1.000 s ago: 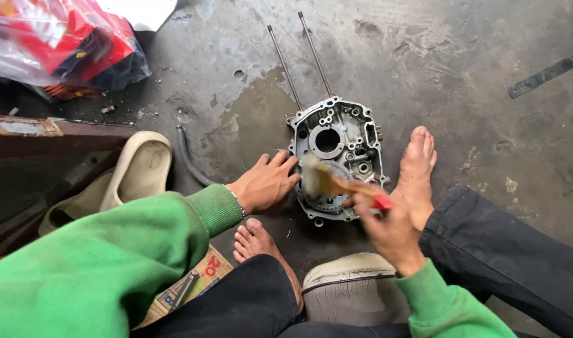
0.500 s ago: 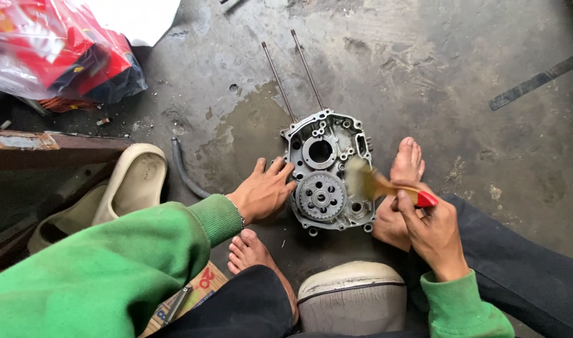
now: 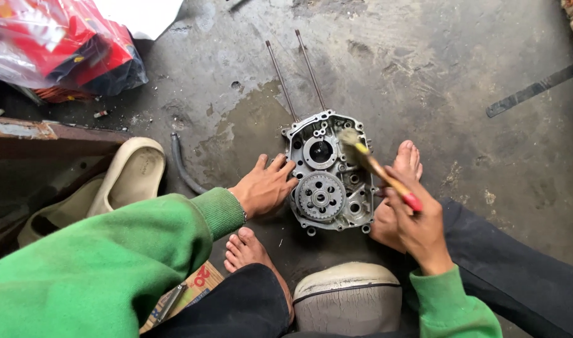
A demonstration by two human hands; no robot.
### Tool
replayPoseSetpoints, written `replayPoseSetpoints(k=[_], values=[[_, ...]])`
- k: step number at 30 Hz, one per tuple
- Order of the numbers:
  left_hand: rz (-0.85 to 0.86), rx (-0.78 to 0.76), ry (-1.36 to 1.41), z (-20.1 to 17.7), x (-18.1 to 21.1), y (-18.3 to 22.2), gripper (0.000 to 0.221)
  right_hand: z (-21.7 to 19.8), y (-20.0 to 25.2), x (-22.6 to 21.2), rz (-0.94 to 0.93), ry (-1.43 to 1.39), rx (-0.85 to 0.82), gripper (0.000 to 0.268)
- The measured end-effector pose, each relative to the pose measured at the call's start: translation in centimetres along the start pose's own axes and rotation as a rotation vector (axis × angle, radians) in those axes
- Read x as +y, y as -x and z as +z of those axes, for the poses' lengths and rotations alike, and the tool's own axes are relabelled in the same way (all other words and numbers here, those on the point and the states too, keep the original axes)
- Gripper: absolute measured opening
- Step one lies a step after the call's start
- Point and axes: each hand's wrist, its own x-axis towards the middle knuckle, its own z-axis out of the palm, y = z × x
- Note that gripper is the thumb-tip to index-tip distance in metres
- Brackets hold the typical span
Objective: Cleaning a motorcycle engine casing using a brush and cleaning solution to remove grease and dirt.
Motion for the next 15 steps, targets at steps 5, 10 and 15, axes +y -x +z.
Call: replayPoseSetpoints(k=[5, 10, 15], values=[[0.015, -0.015, -0.013, -0.2, -0.3, 0.2, 0.030, 0.6, 0.1, 0.4, -0.128, 0.097, -0.136, 0.037], [0.031, -0.025, -0.026, -0.5, -0.3, 0.9, 0.028, -2.3, 0.9, 1.0, 0.085, 0.045, -0.204, 0.028], [0.045, -0.054, 0.023, -1.2, -0.2, 0.8, 0.032, -1.8, 1.5, 3.2, 0.282, 0.119, -0.155, 0.014]])
